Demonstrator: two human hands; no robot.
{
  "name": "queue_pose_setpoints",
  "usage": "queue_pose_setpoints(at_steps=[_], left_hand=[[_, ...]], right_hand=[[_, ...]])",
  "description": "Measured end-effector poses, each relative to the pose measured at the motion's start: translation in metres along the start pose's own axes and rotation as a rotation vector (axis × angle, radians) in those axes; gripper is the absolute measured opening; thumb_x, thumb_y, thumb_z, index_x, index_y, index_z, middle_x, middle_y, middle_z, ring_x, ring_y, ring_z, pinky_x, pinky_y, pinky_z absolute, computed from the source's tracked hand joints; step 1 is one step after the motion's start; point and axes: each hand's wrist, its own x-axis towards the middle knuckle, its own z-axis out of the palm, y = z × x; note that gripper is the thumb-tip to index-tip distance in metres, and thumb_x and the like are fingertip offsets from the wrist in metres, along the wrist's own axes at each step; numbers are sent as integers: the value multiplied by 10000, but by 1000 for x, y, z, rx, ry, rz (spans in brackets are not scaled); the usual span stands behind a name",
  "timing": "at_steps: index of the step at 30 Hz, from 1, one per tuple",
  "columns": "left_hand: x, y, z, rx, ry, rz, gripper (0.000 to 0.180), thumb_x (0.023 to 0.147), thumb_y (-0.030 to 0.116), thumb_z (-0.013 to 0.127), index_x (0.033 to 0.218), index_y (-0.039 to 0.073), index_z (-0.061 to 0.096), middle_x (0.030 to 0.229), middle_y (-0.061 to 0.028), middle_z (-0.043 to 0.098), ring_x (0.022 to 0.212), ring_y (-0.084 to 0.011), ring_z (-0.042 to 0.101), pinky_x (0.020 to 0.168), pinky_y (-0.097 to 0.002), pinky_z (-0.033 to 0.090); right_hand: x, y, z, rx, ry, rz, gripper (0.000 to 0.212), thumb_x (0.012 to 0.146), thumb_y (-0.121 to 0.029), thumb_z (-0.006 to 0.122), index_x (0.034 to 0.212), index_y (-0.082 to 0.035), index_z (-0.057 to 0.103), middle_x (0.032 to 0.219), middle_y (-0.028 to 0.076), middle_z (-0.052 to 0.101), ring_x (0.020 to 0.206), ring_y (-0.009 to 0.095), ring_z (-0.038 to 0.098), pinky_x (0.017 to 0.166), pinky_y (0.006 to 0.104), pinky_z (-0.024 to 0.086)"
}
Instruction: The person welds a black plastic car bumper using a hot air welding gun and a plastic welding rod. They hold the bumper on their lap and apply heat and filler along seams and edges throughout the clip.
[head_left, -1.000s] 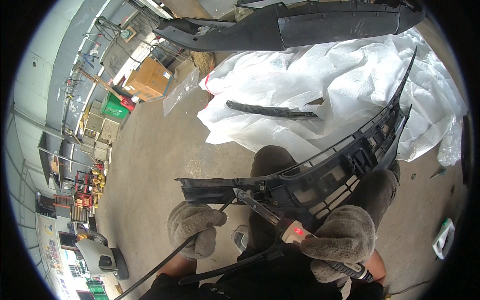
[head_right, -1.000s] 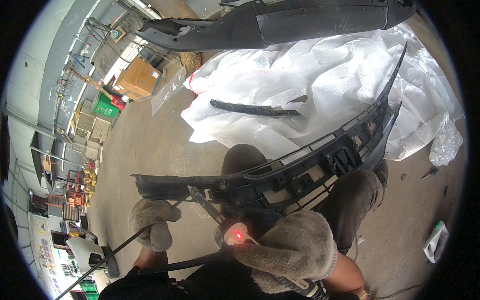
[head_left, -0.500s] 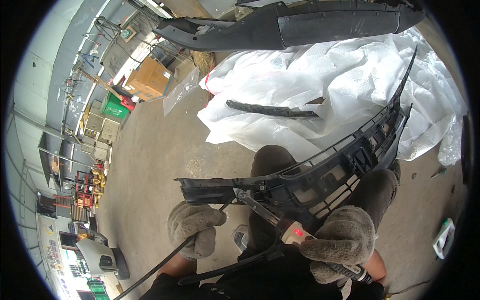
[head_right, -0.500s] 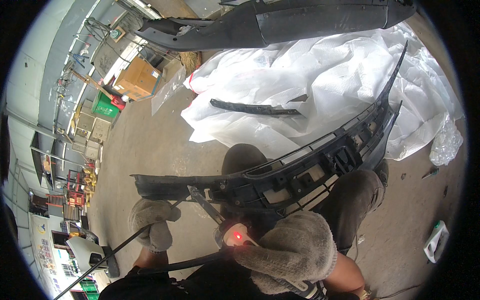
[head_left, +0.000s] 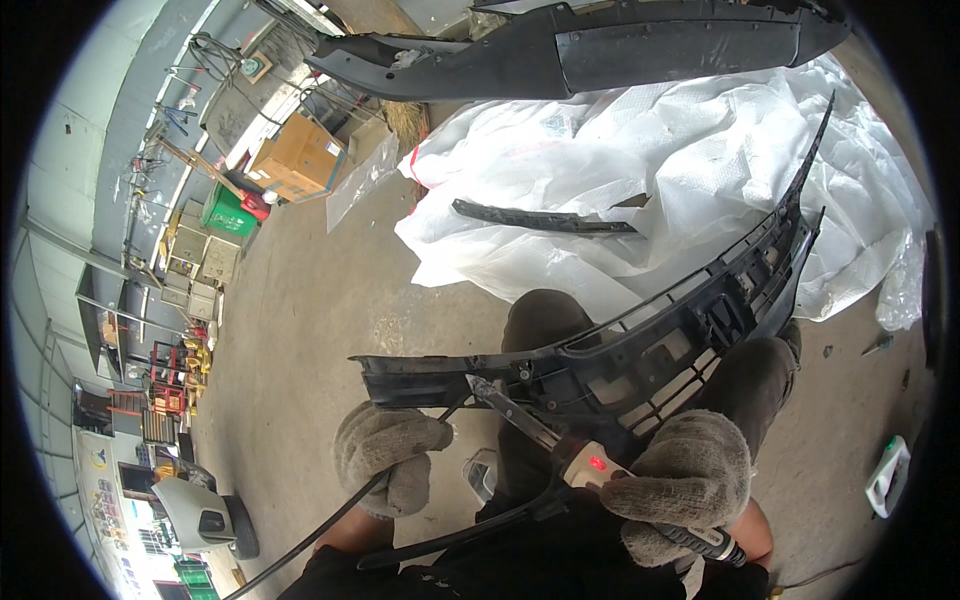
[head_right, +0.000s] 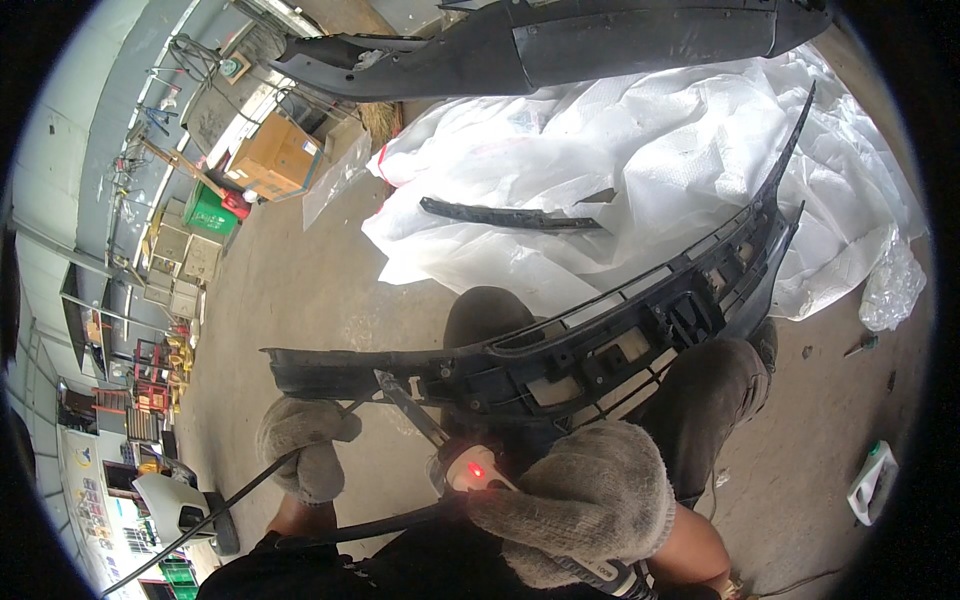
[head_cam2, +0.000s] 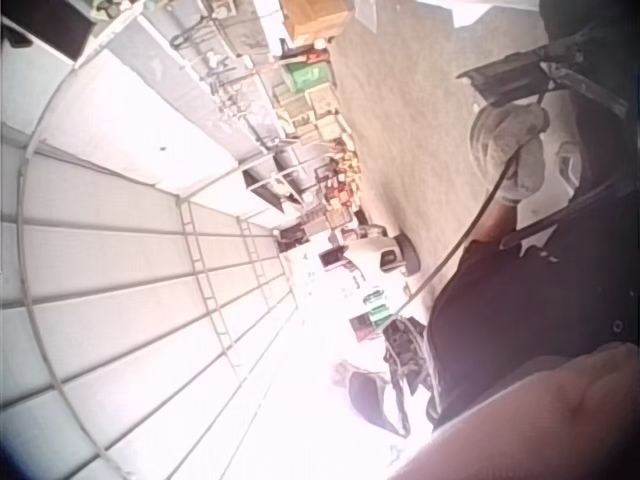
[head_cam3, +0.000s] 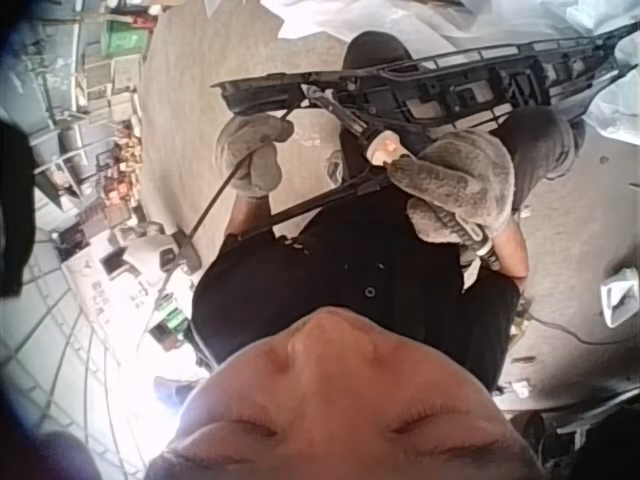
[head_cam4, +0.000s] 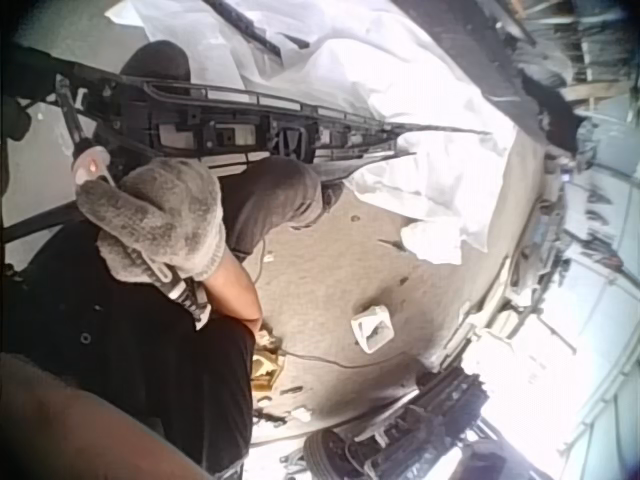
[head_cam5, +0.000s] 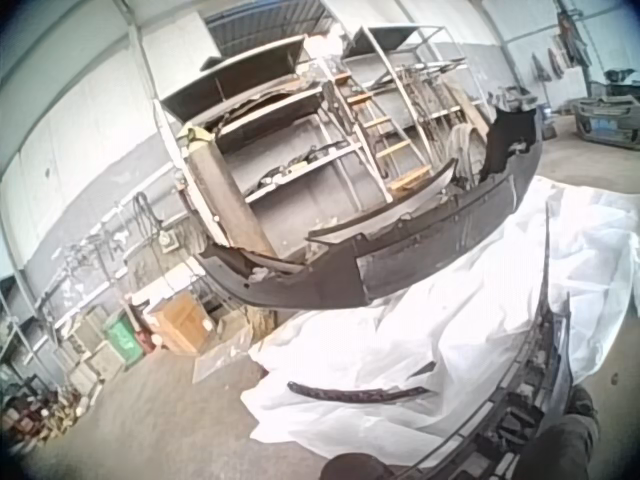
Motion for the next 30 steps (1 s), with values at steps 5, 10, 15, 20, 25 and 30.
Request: queue_pose_setpoints(at_steps=[5, 10, 15, 20, 25, 30], left_hand=[[9, 13, -1, -11, 33, -13, 96, 840, 60, 541, 857, 48, 634, 699, -122, 664, 618, -246, 638, 638, -367, 522], [1, -7, 14, -64, 64, 4, 115, 828, 25, 533, 856, 44, 643, 704, -124, 666, 628, -246, 644, 634, -364, 521], [-2, 6, -9, 74, -22, 9, 125, 826, 20, 525, 853, 40, 646, 713, -130, 667, 638, -245, 646, 634, -365, 525], [0, -4, -1, 27, -11, 53, 122, 830, 15, 522, 852, 37, 640, 713, -128, 660, 626, -237, 633, 611, -356, 524], [-4, -6, -3, 20, -10, 77, 115, 847, 2, 520, 855, 32, 631, 704, -130, 655, 609, -222, 619, 568, -333, 515], [0, -6, -2, 27, -13, 103, 109, 855, 5, 524, 852, 29, 631, 708, -129, 658, 606, -220, 615, 555, -324, 506]], right_hand=[[3, -4, -1, 24, 27, 6, 361, 819, -372, 713, 1099, -144, 717, 736, 37, 674, 600, 177, 647, 562, 295, 514], [-5, 2, 6, -15, 2, 68, 343, 828, -337, 708, 1113, -145, 711, 761, 53, 681, 626, 195, 654, 594, 303, 529], [-5, 0, 9, 98, 50, 46, 327, 819, -299, 717, 1109, -149, 712, 757, 61, 679, 619, 197, 651, 595, 305, 532], [-3, -1, 1, -1, 2, 48, 331, 811, -283, 722, 1114, -151, 708, 757, 55, 678, 621, 186, 649, 603, 302, 529], [1, 2, 2, 47, 27, -10, 331, 812, -290, 720, 1110, -144, 710, 742, 44, 675, 601, 179, 644, 577, 289, 516], [-5, 11, 9, 82, 45, -39, 311, 822, -274, 711, 1105, -144, 713, 748, 46, 678, 612, 184, 649, 588, 296, 520]])
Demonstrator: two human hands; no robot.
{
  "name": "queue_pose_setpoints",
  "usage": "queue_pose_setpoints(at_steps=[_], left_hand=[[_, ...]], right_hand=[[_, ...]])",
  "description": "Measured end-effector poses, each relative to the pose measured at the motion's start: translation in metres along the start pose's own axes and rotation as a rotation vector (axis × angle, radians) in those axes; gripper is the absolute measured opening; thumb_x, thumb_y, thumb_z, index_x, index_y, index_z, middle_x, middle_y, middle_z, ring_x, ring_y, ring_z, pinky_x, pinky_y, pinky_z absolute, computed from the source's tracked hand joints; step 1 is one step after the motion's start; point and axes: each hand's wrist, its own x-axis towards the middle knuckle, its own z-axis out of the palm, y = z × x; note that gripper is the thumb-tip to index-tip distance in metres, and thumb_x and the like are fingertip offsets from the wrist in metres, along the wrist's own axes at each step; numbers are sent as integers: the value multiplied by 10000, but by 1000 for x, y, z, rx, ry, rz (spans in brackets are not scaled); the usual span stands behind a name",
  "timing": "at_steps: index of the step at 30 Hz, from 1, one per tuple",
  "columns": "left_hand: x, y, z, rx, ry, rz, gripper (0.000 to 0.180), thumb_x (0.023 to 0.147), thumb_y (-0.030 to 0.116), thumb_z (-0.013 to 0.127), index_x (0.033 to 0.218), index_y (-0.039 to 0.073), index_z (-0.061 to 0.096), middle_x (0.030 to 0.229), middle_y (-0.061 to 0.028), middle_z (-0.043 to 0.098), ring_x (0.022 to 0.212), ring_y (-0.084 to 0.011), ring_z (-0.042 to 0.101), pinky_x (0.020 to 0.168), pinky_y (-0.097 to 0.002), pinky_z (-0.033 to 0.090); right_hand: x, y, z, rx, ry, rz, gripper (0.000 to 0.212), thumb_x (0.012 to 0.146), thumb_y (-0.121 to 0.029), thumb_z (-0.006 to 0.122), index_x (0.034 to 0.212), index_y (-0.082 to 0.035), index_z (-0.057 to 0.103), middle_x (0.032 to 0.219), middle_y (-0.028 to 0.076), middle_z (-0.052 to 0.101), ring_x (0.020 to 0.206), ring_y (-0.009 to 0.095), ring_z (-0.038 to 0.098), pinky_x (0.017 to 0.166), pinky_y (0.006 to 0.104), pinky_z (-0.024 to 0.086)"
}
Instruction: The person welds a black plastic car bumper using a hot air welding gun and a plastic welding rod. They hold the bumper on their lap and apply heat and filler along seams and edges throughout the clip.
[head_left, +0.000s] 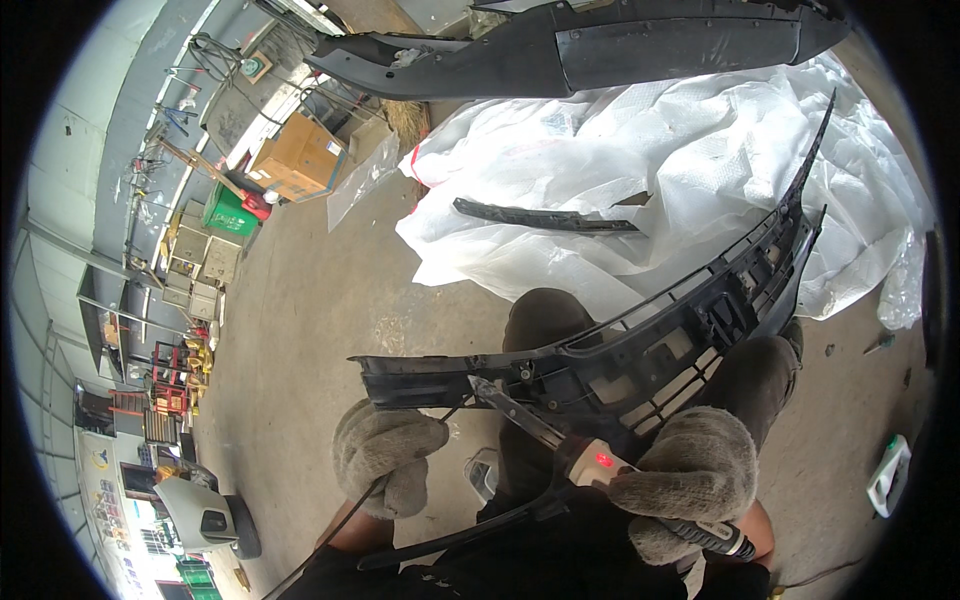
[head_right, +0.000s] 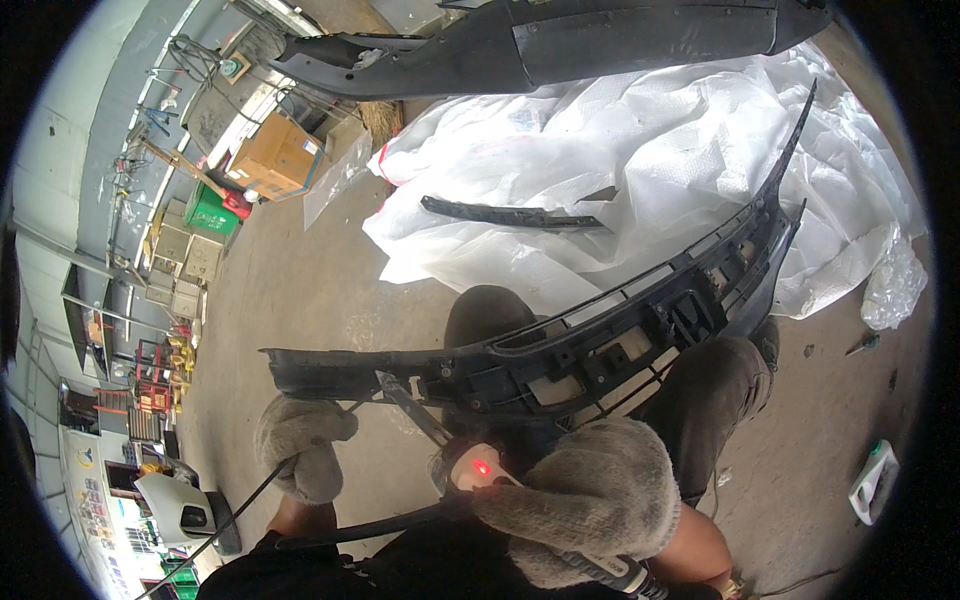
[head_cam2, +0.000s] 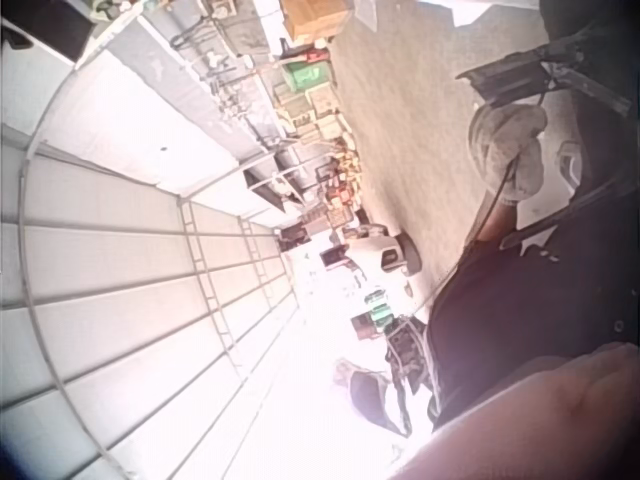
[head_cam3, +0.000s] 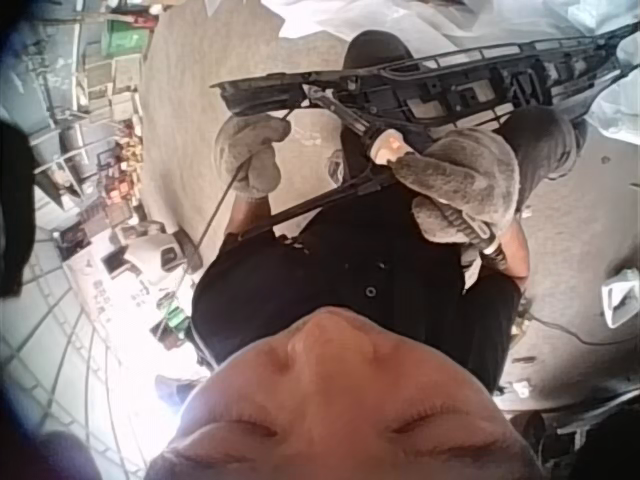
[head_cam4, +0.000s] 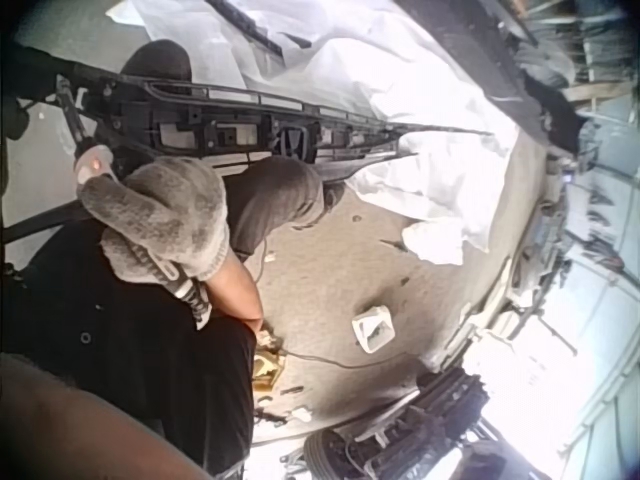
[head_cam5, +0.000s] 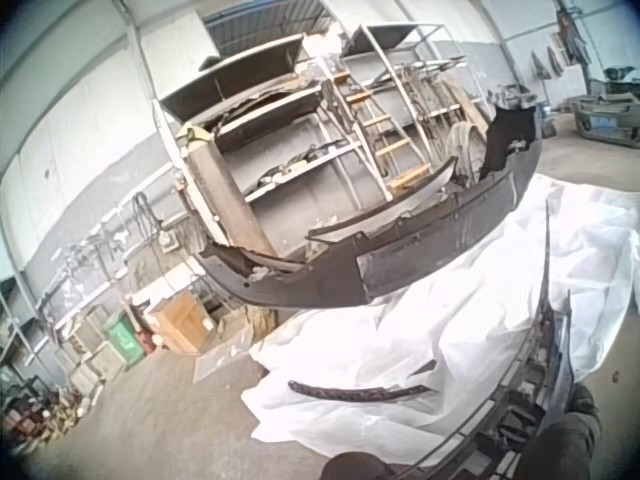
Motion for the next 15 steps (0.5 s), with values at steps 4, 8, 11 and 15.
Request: queue_pose_setpoints(at_steps=[4, 8, 11, 15], left_hand=[[1, 2, -2, 29, -2, 6, 108, 852, 10, 528, 850, 31, 634, 710, -124, 661, 614, -231, 619, 570, -336, 509], [0, 2, -4, 89, -11, 17, 104, 860, 30, 534, 836, 35, 635, 713, -122, 663, 631, -240, 631, 589, -349, 515], [1, 3, -1, 89, 33, 7, 100, 857, 50, 548, 810, 40, 635, 711, -114, 665, 639, -244, 640, 596, -351, 518], [2, 4, -3, 138, 10, 4, 106, 861, 63, 551, 795, 44, 632, 701, -103, 670, 642, -240, 645, 608, -347, 520]], right_hand=[[5, -6, -6, -21, -2, 31, 298, 826, -260, 707, 1104, -151, 714, 765, 49, 682, 636, 190, 657, 615, 306, 526], [6, -8, -6, 24, 3, 79, 295, 821, -267, 713, 1096, -163, 721, 757, 47, 681, 628, 195, 657, 618, 317, 523], [7, -11, -10, 35, 44, 114, 293, 807, -271, 725, 1082, -172, 729, 770, 43, 684, 642, 190, 659, 616, 314, 521], [-2, -3, -5, 14, 136, 96, 280, 787, -223, 725, 1063, -175, 739, 780, 15, 683, 631, 165, 648, 583, 296, 509]])
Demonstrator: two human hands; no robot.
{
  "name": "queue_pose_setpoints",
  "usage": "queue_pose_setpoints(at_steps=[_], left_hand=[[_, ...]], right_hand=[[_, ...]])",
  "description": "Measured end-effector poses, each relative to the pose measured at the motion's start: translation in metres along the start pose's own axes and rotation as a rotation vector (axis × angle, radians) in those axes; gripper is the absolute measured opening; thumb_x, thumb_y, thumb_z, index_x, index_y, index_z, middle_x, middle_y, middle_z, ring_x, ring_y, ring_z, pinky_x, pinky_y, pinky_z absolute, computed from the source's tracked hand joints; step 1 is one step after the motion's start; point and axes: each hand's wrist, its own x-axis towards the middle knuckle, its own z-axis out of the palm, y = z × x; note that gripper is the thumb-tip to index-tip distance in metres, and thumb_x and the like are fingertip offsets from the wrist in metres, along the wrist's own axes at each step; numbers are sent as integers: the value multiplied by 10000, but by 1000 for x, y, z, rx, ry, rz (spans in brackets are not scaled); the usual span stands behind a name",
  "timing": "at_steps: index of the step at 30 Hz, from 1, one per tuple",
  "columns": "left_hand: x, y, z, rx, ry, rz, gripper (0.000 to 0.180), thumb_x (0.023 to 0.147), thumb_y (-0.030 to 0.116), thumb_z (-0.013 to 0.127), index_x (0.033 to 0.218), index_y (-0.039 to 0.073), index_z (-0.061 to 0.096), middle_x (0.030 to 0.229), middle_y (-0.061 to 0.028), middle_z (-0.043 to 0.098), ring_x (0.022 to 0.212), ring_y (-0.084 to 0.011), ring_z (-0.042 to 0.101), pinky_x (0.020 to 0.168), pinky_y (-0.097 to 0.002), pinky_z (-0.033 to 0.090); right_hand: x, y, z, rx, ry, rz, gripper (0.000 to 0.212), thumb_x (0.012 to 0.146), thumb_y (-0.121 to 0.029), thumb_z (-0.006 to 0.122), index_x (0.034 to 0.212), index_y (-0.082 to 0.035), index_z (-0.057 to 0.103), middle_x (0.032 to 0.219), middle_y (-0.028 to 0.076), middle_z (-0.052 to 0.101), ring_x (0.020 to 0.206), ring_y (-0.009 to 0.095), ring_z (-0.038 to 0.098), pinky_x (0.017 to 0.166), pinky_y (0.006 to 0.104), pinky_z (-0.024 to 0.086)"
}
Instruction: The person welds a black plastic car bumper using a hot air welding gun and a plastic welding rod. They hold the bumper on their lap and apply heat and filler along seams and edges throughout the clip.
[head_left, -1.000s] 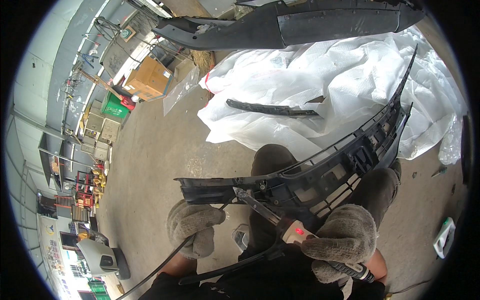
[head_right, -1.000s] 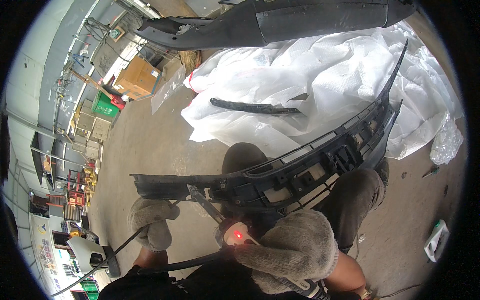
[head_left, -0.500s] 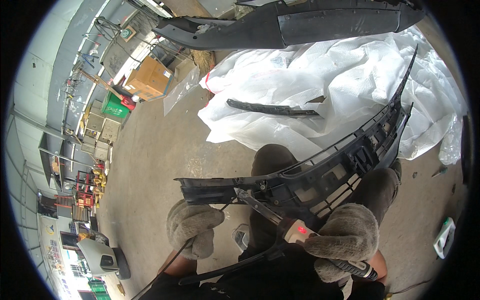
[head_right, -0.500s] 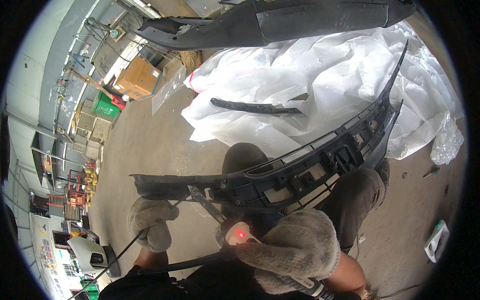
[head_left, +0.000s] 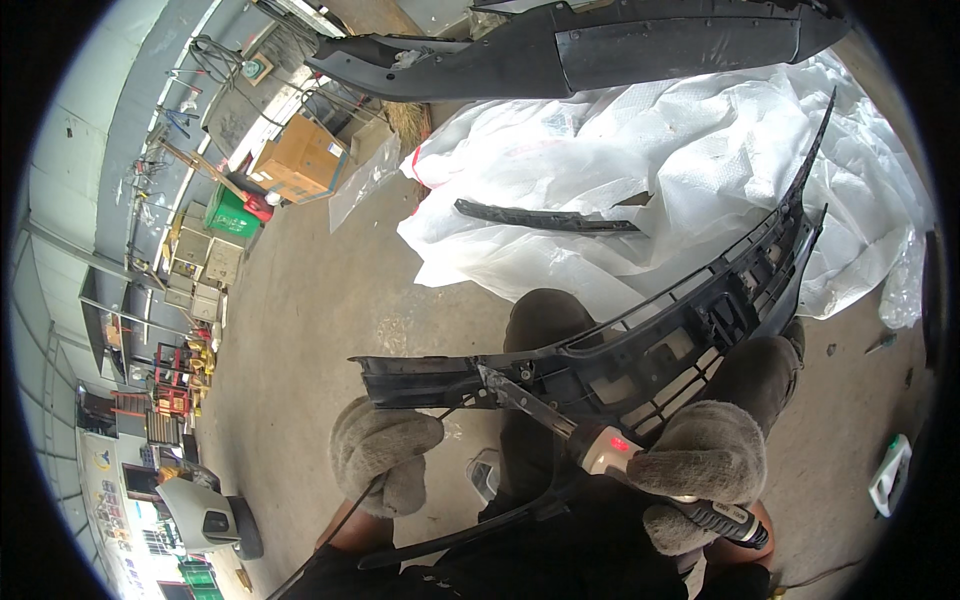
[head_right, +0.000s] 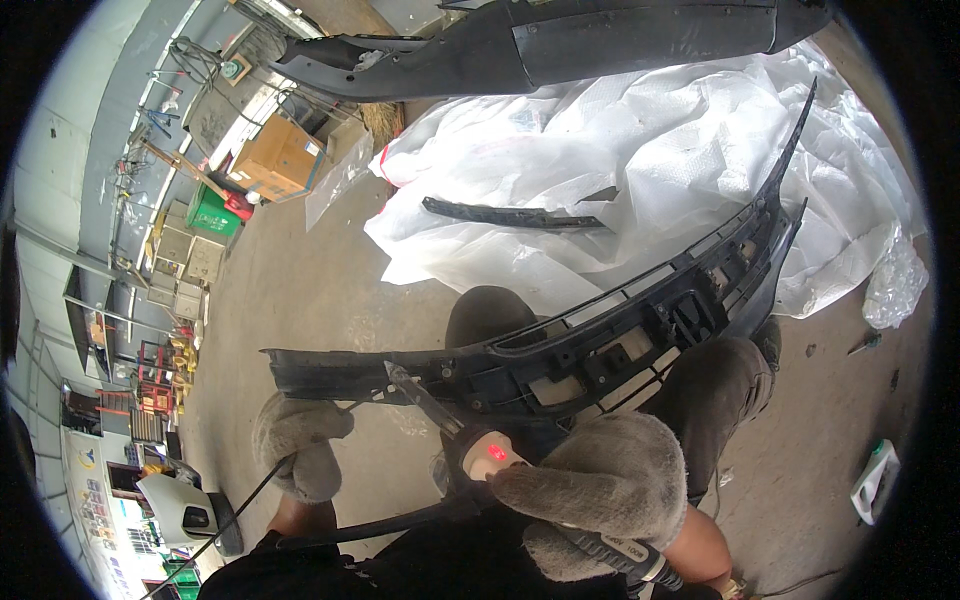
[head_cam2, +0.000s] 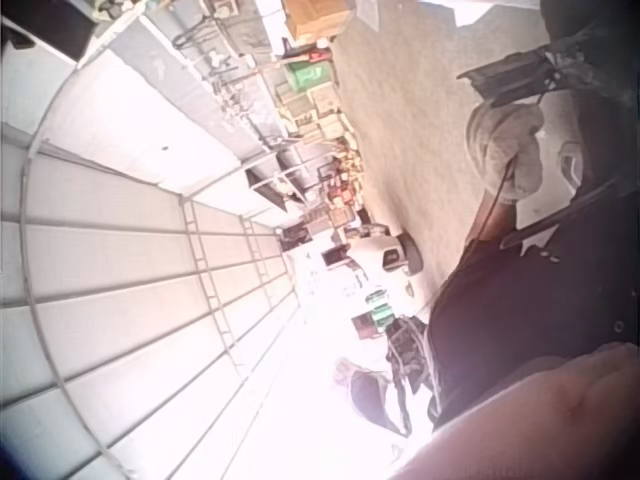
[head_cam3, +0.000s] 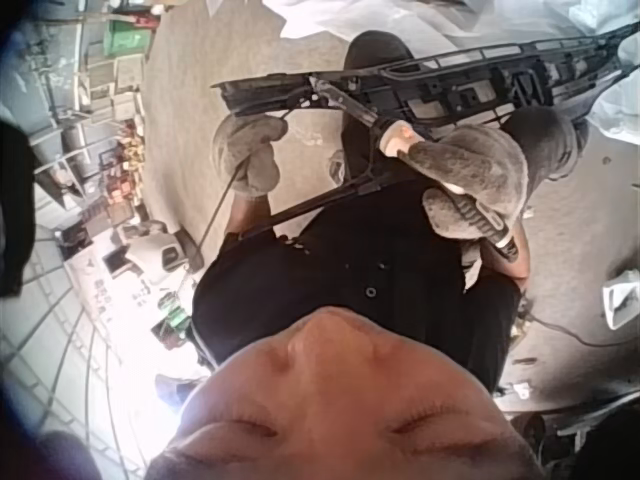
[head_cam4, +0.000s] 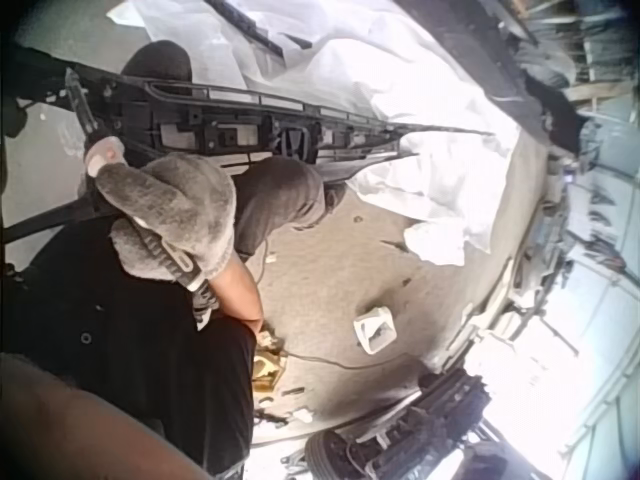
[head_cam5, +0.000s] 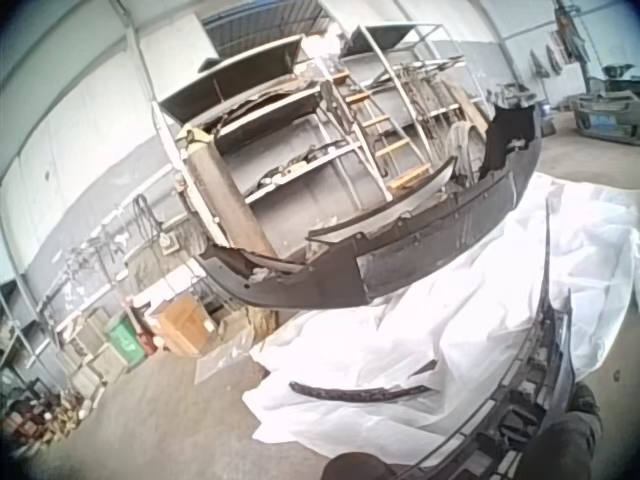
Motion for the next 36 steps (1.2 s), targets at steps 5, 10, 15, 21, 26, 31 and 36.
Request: queue_pose_setpoints(at_steps=[5, 10, 15, 21, 26, 31, 36], left_hand=[[6, -2, -3, 41, -38, 32, 118, 879, 73, 544, 807, 37, 631, 690, -109, 671, 635, -232, 646, 615, -339, 520], [-8, -4, -2, 32, -10, 7, 123, 887, 90, 557, 816, 28, 635, 689, -106, 669, 634, -233, 646, 619, -339, 522], [2, -1, 1, -26, 24, 37, 123, 887, 83, 557, 815, 28, 639, 696, -106, 671, 640, -236, 649, 618, -345, 525], [0, -7, 5, -19, 0, 30, 113, 880, 77, 561, 812, 32, 638, 696, -111, 671, 639, -242, 651, 621, -350, 530], [0, -3, 0, -18, 20, 39, 103, 878, 81, 567, 817, 34, 635, 696, -114, 672, 642, -244, 652, 621, -357, 534], [-1, -2, 0, -2, -1, 32, 102, 879, 106, 577, 830, 37, 632, 696, -116, 673, 637, -244, 648, 614, -351, 532], [0, 0, 3, -48, 24, 12, 112, 889, 120, 579, 835, 38, 633, 692, -114, 666, 638, -239, 642, 610, -342, 528]], right_hand=[[-2, -4, 0, -79, -18, 25, 265, 808, -200, 698, 1069, -177, 735, 778, 3, 682, 625, 153, 644, 563, 290, 500], [7, 1, 9, 23, -28, -6, 297, 818, -318, 707, 1083, -184, 727, 762, 8, 676, 622, 154, 643, 549, 282, 487], [10, -11, 2, -58, -30, 5, 340, 808, -392, 715, 1080, -188, 726, 746, 12, 670, 622, 159, 647, 546, 283, 489], [7, -4, 3, -86, -58, 0, 349, 809, -418, 709, 1074, -192, 727, 713, 12, 660, 589, 162, 640, 546, 295, 500], [9, -5, 2, -67, -52, -21, 371, 799, -426, 724, 1074, -177, 725, 705, 24, 659, 574, 170, 638, 548, 303, 503], [10, -8, 1, 64, -57, 54, 413, 792, -425, 732, 1093, -143, 715, 730, 37, 671, 607, 174, 649, 568, 301, 502], [4, -7, 7, 19, 48, 16, 453, 770, -410, 752, 1121, -128, 700, 738, 44, 672, 634, 178, 655, 585, 302, 504]])
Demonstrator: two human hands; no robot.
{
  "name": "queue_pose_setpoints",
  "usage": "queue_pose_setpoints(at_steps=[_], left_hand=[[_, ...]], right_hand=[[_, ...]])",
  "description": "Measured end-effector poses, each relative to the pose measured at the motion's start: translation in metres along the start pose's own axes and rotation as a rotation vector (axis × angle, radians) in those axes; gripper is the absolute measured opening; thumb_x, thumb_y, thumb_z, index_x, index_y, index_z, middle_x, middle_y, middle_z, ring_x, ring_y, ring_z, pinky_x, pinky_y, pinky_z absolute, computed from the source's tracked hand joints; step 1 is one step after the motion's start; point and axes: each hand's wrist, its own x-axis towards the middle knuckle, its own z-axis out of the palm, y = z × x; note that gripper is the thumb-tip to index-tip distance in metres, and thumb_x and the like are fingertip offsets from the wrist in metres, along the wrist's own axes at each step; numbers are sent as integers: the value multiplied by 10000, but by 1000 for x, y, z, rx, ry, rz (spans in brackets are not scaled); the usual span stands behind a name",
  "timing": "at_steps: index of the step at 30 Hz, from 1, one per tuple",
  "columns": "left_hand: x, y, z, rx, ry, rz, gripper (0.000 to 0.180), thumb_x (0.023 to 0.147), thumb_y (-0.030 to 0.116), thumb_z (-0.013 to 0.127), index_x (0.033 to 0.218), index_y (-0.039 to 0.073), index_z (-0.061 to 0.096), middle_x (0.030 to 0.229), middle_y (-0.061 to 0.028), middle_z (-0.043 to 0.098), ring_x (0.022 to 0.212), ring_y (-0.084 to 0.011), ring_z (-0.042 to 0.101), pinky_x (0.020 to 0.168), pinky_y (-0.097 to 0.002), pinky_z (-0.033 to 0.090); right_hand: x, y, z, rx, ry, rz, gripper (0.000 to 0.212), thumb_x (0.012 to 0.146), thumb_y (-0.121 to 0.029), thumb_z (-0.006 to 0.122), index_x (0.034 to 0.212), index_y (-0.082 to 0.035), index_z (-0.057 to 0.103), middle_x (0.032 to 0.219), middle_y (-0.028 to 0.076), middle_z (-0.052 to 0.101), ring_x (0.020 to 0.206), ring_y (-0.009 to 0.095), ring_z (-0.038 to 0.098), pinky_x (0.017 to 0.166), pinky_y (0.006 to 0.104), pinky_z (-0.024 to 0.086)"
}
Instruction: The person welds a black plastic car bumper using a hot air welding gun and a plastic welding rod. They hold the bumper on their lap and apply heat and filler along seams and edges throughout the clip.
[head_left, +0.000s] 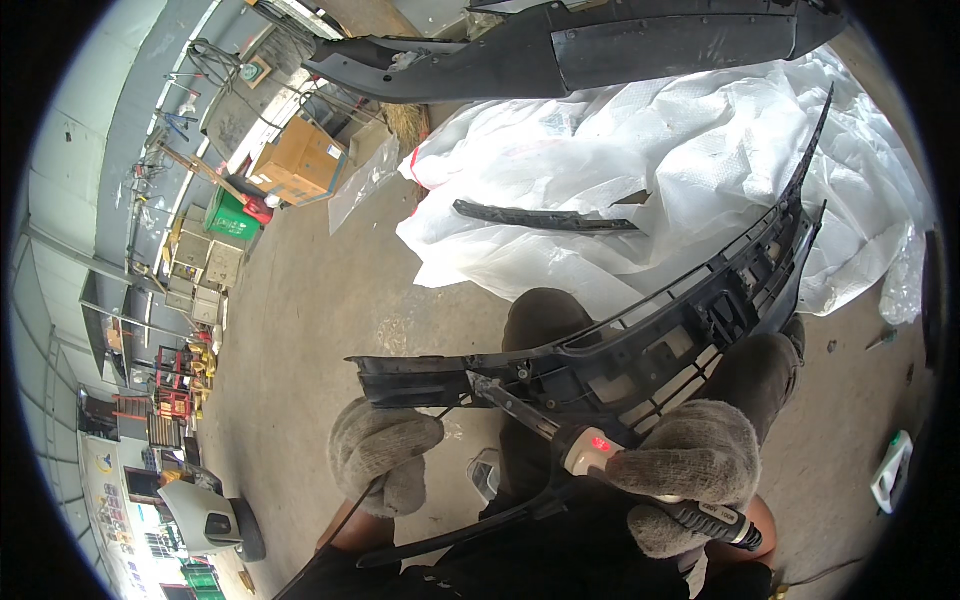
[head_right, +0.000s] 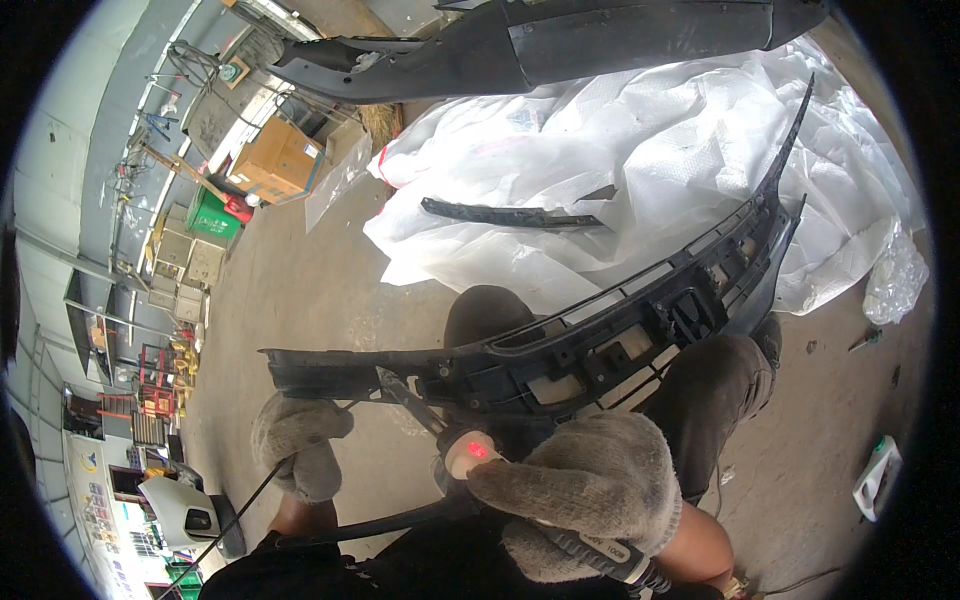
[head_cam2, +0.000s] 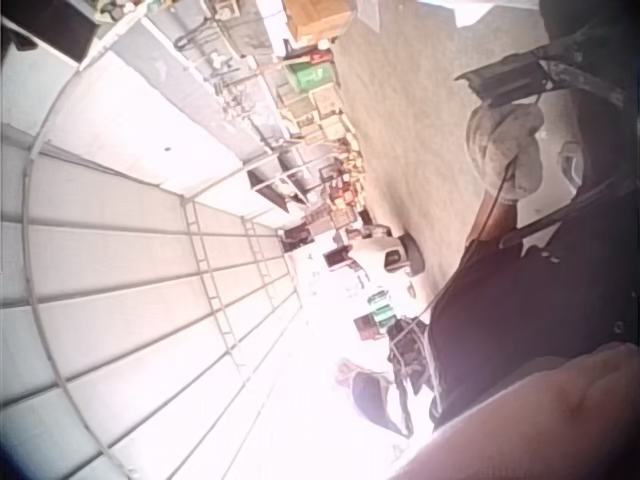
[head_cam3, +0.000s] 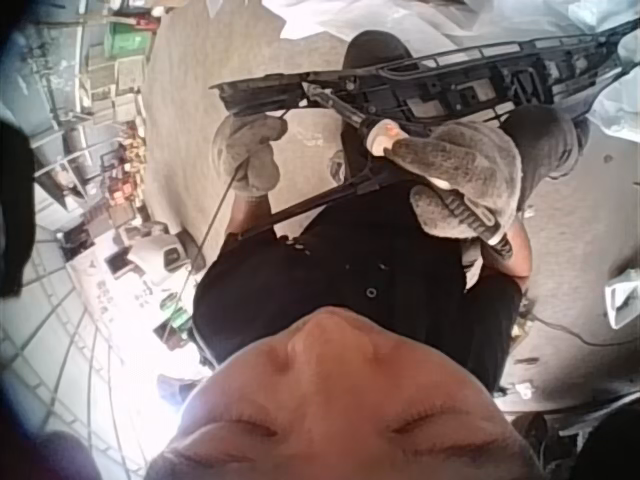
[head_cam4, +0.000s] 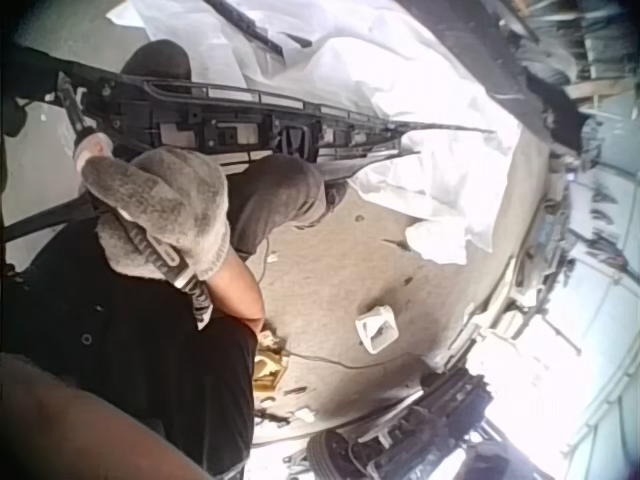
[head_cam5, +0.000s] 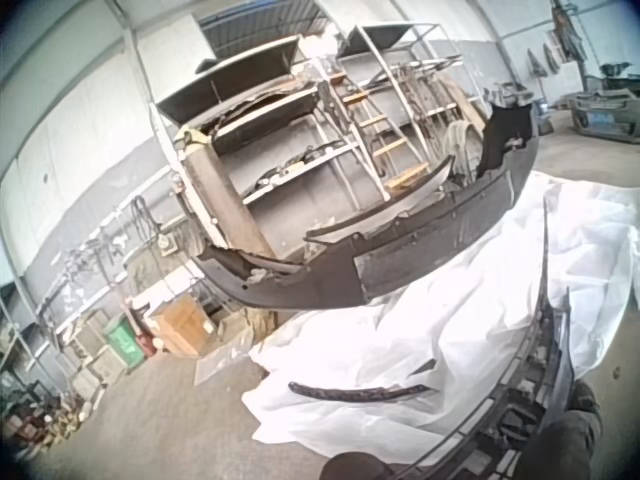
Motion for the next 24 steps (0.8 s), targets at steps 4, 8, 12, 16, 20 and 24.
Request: queue_pose_setpoints(at_steps=[4, 8, 12, 16, 20, 24], left_hand=[[-6, -3, -1, -49, 2, -35, 123, 896, 136, 609, 840, 30, 633, 761, -135, 662, 685, -236, 642, 606, -338, 532], [-14, 6, -16, -120, 33, -153, 115, 899, 125, 626, 858, 17, 631, 874, -166, 654, 727, -241, 634, 595, -337, 535], [-4, 4, -14, -168, 18, -81, 108, 914, 111, 615, 876, 11, 630, 853, -161, 634, 682, -240, 607, 556, -334, 518], [-6, -5, 0, -288, 145, -75, 174, 938, 152, 599, 844, 6, 603, 787, -145, 603, 633, -218, 575, 508, -321, 486], [15, 26, -24, -427, 362, -242, 287, 946, 260, 600, 763, 41, 568, 748, -100, 596, 579, -192, 560, 523, -293, 470], [35, 12, -20, -395, 615, -156, 339, 1013, 323, 459, 819, 47, 490, 627, -41, 495, 477, -111, 447, 450, -228, 378]], right_hand=[[0, 4, -3, 20, -60, 15, 453, 770, -388, 759, 1127, -116, 694, 737, 56, 674, 619, 187, 655, 582, 310, 505], [4, 2, -2, 100, -52, 20, 461, 757, -370, 775, 1127, -109, 693, 744, 71, 681, 616, 196, 659, 587, 318, 509], [4, 1, -2, 76, -10, -6, 479, 743, -374, 788, 1129, -108, 692, 746, 71, 684, 619, 198, 661, 594, 326, 516], [4, -1, -1, 16, 76, 20, 472, 729, -365, 801, 1108, -101, 701, 745, 77, 692, 609, 196, 664, 585, 324, 524], [12, -11, -3, -17, 84, 31, 452, 719, -345, 813, 1080, -93, 712, 748, 87, 703, 605, 197, 674, 562, 309, 528], [0, -1, 3, 29, 112, 67, 437, 721, -343, 812, 1061, -84, 718, 748, 91, 706, 608, 200, 681, 552, 301, 529]])
